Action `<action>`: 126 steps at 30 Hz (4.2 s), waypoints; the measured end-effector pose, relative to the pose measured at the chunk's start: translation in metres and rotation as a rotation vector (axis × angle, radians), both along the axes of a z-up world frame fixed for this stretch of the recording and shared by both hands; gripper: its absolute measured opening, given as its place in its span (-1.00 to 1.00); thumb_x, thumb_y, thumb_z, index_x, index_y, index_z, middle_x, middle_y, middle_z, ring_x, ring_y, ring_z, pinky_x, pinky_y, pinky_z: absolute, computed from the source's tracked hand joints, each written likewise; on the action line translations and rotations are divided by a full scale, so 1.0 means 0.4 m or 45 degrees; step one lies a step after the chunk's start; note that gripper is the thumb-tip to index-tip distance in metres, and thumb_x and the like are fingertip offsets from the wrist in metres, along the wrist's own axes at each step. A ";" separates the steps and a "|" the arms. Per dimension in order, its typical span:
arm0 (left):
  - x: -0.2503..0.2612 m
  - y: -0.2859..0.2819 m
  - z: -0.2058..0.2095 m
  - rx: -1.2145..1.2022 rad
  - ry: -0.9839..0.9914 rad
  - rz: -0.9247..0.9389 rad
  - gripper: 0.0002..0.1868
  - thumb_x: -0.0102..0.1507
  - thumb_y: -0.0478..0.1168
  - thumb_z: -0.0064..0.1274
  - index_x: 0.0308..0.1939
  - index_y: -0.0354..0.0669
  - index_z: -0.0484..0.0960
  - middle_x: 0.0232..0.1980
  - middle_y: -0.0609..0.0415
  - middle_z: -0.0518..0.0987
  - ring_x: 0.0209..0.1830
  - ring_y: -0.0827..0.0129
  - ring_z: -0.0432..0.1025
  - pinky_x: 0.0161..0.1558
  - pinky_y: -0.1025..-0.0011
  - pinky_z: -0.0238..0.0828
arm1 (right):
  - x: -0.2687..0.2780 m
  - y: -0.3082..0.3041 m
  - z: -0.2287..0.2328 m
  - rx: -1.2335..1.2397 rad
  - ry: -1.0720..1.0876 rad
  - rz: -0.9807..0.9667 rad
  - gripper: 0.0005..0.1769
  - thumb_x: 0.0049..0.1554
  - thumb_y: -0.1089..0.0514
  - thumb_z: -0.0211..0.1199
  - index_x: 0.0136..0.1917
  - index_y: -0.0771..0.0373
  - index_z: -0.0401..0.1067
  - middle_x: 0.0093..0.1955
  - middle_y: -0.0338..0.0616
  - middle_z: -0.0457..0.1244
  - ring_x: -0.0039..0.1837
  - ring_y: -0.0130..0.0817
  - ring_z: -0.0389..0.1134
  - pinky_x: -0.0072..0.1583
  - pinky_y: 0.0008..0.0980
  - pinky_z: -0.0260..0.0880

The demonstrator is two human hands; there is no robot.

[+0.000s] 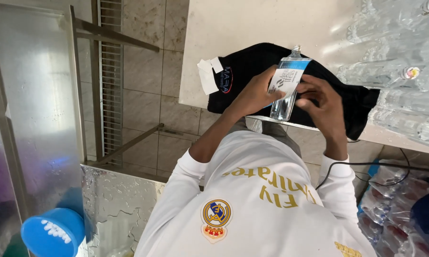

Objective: Manually applying adhesive labels to clear plastic water bottles at a production station.

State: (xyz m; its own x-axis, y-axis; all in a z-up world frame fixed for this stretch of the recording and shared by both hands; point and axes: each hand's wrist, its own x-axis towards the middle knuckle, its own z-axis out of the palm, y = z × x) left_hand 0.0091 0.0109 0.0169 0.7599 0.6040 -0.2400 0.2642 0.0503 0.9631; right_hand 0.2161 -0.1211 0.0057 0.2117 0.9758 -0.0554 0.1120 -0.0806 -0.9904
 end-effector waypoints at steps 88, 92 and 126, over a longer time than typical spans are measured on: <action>0.334 -0.095 -0.569 -0.812 -0.029 1.565 -0.18 0.08 0.03 0.60 0.18 -0.46 0.55 0.07 -0.17 0.49 0.26 0.15 0.39 0.24 -0.18 0.26 | 0.056 0.103 -0.604 -0.440 0.625 -1.025 -0.53 0.23 0.02 0.67 0.22 0.25 0.51 -0.04 -0.20 0.38 0.04 -0.24 0.53 0.12 0.13 0.77; 0.315 -0.070 -0.560 -0.906 -0.001 1.378 0.18 0.18 0.11 0.46 0.50 -0.69 0.11 0.27 -0.33 0.30 0.37 -0.14 0.33 0.33 -0.28 0.24 | 0.028 0.113 -0.504 -0.467 0.738 -1.016 -0.53 0.23 -0.04 0.66 0.23 0.17 0.51 -0.03 -0.29 0.34 0.05 -0.37 0.41 0.20 -0.07 0.61; 0.080 -0.092 -0.203 -0.097 -0.879 0.851 0.01 0.47 0.07 0.22 0.83 -0.03 -0.06 0.78 -0.11 0.13 0.82 0.06 -0.07 0.75 0.03 -0.10 | -0.086 0.109 0.010 0.228 0.248 -0.384 -0.35 0.20 0.12 0.66 0.38 0.39 0.38 0.18 -0.08 0.33 0.20 -0.45 0.36 0.24 -0.33 0.48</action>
State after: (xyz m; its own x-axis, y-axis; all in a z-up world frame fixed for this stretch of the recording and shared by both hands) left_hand 0.0410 -0.0257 -0.0644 0.2525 0.9647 0.0749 -0.4656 0.0532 0.8834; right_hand 0.1817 -0.0776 0.0098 0.4925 0.8693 0.0423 -0.0815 0.0945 -0.9922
